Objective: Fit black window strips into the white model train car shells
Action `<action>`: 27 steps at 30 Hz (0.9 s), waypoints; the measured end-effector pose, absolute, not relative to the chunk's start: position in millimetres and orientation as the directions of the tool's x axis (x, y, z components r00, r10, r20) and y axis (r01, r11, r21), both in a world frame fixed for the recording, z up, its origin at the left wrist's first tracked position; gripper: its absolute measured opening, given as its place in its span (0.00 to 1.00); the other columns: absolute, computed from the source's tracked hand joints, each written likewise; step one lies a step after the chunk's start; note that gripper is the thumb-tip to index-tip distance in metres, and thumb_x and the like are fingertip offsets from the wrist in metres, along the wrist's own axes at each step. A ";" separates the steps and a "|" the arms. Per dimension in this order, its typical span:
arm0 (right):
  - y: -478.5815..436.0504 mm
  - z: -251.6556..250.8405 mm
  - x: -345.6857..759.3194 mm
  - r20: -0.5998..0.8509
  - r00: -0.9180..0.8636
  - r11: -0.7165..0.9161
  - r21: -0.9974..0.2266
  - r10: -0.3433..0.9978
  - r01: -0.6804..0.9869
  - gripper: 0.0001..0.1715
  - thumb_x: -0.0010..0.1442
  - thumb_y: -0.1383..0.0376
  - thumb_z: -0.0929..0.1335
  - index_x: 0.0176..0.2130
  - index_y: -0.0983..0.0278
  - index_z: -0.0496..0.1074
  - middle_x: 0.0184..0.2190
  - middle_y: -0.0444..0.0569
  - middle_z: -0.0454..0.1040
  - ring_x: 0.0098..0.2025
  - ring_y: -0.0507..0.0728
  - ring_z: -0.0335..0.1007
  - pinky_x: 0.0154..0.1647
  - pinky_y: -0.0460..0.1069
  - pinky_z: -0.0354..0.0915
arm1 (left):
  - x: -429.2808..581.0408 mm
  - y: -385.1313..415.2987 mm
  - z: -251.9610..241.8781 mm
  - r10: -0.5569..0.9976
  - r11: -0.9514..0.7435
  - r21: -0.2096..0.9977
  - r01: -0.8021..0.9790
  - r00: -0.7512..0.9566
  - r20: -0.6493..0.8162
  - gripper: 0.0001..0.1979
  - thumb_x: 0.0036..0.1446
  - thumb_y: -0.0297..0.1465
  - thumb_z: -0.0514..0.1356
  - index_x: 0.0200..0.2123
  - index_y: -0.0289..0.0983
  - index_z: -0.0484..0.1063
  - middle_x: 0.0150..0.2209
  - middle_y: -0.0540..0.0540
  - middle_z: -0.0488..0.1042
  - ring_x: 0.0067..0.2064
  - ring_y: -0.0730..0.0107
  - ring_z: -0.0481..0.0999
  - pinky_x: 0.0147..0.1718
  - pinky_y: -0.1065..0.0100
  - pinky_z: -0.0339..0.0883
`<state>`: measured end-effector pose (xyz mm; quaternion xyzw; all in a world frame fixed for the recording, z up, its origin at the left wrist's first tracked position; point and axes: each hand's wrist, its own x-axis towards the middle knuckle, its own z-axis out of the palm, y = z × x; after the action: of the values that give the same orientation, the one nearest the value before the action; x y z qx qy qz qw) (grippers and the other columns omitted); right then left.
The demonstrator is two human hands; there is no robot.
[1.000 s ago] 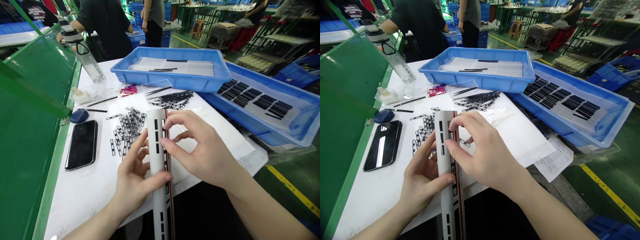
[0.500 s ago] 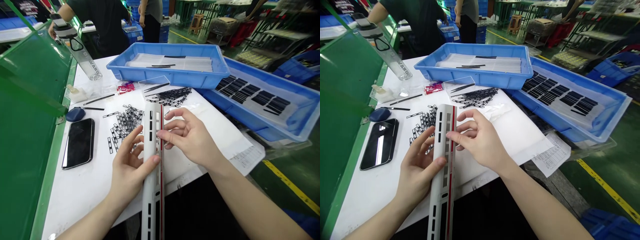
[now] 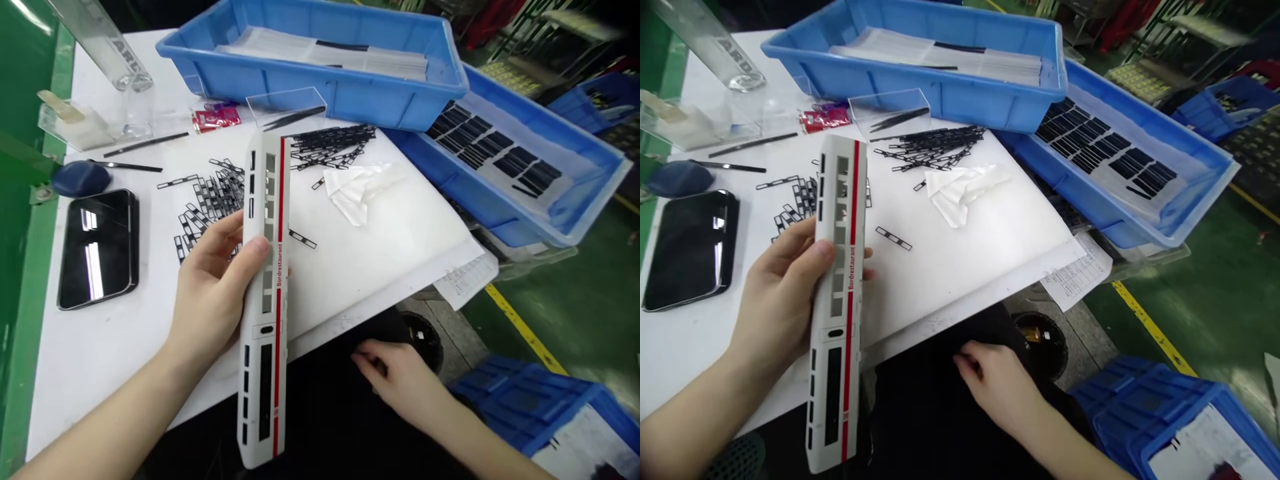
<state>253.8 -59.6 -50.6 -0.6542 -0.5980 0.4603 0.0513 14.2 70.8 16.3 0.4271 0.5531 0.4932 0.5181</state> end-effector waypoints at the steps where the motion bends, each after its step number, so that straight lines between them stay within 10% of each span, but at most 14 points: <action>1: -66.6 -59.0 246.7 -0.548 -0.122 -0.279 -0.589 0.828 0.758 0.17 0.74 0.63 0.63 0.40 0.64 0.78 0.37 0.57 0.85 0.39 0.66 0.85 0.43 0.57 0.76 | 15.1 70.5 16.6 0.984 0.145 0.989 -0.035 -0.095 -0.148 0.24 0.56 0.47 0.75 0.52 0.44 0.81 0.50 0.47 0.85 0.53 0.49 0.83 0.46 0.58 0.83; 6: -85.4 -76.6 219.7 -0.602 -0.069 -0.357 -0.558 0.796 0.749 0.20 0.65 0.73 0.66 0.55 0.72 0.77 0.41 0.67 0.84 0.40 0.71 0.85 0.46 0.61 0.75 | 16.7 68.9 17.5 0.989 0.123 0.992 -0.027 -0.077 -0.124 0.25 0.56 0.46 0.75 0.53 0.42 0.81 0.53 0.49 0.84 0.58 0.51 0.80 0.51 0.61 0.81; 12: -80.2 -83.9 233.8 -0.654 -0.125 -0.509 -0.682 0.747 0.524 0.26 0.64 0.71 0.69 0.61 0.68 0.70 0.41 0.53 0.81 0.36 0.60 0.82 0.38 0.54 0.76 | 14.2 68.4 17.4 0.989 0.141 0.988 -0.066 -0.045 -0.144 0.22 0.55 0.42 0.75 0.51 0.41 0.81 0.48 0.45 0.85 0.45 0.57 0.85 0.34 0.68 0.81; 19: -93.4 -33.2 270.8 -0.695 -0.331 -0.683 -0.710 0.638 0.172 0.21 0.67 0.50 0.72 0.43 0.66 0.76 0.37 0.52 0.80 0.36 0.58 0.84 0.24 0.43 0.70 | 14.5 66.5 23.9 0.972 0.233 0.965 -0.119 0.003 -0.234 0.21 0.59 0.42 0.73 0.52 0.40 0.80 0.37 0.46 0.86 0.29 0.62 0.84 0.21 0.71 0.77; 27: -47.4 13.5 270.1 -0.364 -0.251 -0.415 -0.888 0.897 -0.197 0.06 0.70 0.61 0.74 0.41 0.56 0.85 0.41 0.46 0.80 0.39 0.49 0.80 0.37 0.40 0.77 | 14.6 63.5 29.5 0.950 0.312 0.945 -0.100 0.050 -0.308 0.26 0.60 0.43 0.72 0.57 0.38 0.78 0.39 0.45 0.87 0.36 0.62 0.88 0.32 0.75 0.82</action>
<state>270.1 -47.4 13.5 -0.4700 -0.3725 0.6976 0.3920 14.6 63.5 29.5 0.3959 0.5365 0.4329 0.6067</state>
